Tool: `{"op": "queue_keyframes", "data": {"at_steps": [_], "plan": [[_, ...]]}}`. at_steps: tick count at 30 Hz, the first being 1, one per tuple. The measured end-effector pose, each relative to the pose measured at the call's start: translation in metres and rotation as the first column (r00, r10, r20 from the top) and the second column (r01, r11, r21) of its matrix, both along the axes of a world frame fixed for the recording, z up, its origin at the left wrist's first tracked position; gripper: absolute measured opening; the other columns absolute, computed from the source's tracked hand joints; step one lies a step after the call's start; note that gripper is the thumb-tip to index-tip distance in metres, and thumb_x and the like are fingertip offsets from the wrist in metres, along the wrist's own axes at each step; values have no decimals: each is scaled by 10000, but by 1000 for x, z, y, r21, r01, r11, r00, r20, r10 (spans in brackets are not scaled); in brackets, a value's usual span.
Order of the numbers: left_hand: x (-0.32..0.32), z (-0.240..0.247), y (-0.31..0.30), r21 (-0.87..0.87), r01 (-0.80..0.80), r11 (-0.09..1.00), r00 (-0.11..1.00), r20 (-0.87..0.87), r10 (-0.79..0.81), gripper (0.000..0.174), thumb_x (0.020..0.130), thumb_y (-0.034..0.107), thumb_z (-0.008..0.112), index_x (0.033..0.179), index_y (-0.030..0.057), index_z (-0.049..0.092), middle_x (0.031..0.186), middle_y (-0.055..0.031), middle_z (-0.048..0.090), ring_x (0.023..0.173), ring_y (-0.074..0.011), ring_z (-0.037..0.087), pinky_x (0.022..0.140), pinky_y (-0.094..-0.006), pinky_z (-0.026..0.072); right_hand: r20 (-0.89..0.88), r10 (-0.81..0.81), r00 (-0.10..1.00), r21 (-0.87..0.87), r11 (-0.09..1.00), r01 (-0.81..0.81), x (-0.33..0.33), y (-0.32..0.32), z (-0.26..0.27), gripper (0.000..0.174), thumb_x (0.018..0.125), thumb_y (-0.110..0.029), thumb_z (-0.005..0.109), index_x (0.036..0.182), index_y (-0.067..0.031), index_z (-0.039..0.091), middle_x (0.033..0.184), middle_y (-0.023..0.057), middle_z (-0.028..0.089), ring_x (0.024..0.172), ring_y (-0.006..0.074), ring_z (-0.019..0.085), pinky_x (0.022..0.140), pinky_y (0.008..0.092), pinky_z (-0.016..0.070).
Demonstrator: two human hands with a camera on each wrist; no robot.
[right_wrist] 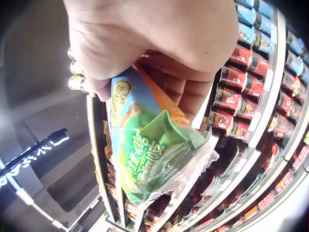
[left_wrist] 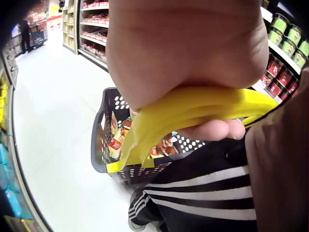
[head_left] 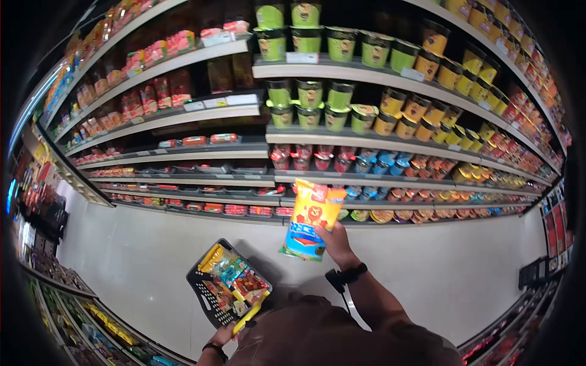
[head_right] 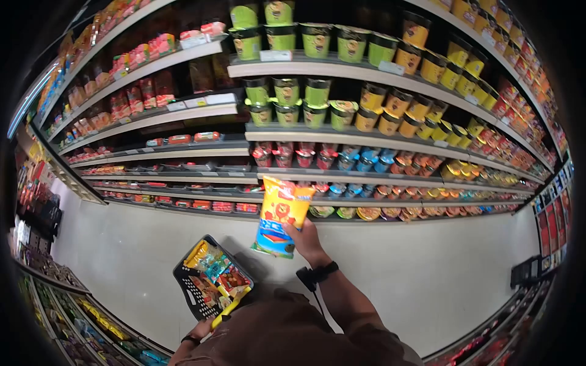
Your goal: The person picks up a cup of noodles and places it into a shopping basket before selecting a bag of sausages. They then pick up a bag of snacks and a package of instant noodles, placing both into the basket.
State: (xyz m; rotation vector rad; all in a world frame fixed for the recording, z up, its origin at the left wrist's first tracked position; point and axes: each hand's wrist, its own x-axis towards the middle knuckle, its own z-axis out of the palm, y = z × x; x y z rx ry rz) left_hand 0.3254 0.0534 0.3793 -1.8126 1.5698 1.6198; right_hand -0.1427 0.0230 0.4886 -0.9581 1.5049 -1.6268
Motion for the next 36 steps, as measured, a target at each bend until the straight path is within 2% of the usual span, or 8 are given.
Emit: {"op": "queue_keyframes", "data": {"at_steps": [7,12,14,17,18,22,26,36], "plan": [[1,-27,1,-138,78,987,992,108,-64,664,957,537,273,717,35,635,685,-135,615,725,-251,578,740,-369,438,-22,71,997,125,990,-68,6,3,-8,288,893,-134,605,1138,16,587,1046,77,667,953,142,620,851,307,486],[-15,-20,-1,-152,-133,979,989,44,141,645,965,516,265,778,34,650,695,-127,619,709,-272,603,738,-375,452,2,113,994,23,993,-113,8,0,-14,253,910,-84,580,1135,31,579,1038,80,661,926,135,621,829,291,491],[-3,-69,-5,-362,19,932,998,68,7,639,969,495,253,794,34,658,723,-163,648,754,-314,645,770,-411,468,88,102,991,30,994,-105,5,-2,-23,284,902,-93,592,1156,30,566,1082,86,645,959,147,612,854,298,484],[-23,-52,-11,-471,-100,876,980,105,168,660,961,502,246,805,20,669,766,-221,665,833,-358,657,823,-456,464,163,82,983,8,996,-84,-1,-10,-38,308,880,-120,639,1144,22,570,1077,75,642,950,144,608,841,302,491],[-27,-38,-17,-340,-189,921,962,123,243,677,953,513,248,866,-3,678,851,-259,668,903,-389,646,869,-471,454,159,77,984,22,996,-81,-3,-12,-42,303,882,-115,635,1144,23,570,1076,75,642,949,145,610,840,302,491],[-12,-84,-31,-465,-55,884,950,249,189,671,949,505,267,995,-34,665,965,-298,646,984,-419,618,899,-461,456,172,77,982,43,995,-86,-3,-21,-48,330,903,-125,599,1192,25,544,1120,97,638,984,179,625,876,310,486],[-7,-72,-45,-455,-232,860,892,252,374,628,955,465,268,1027,-25,653,996,-289,641,1000,-423,609,915,-484,450,212,85,974,13,996,-90,8,-40,-44,314,903,-115,596,1177,31,553,1099,101,647,949,168,635,842,300,501],[51,-61,-111,-534,-357,767,827,202,525,543,929,415,380,972,-50,658,964,-295,644,964,-422,621,878,-484,469,97,128,987,12,992,-130,54,-82,-31,282,891,-77,612,1152,19,563,1086,84,651,950,150,623,852,294,494]]}}
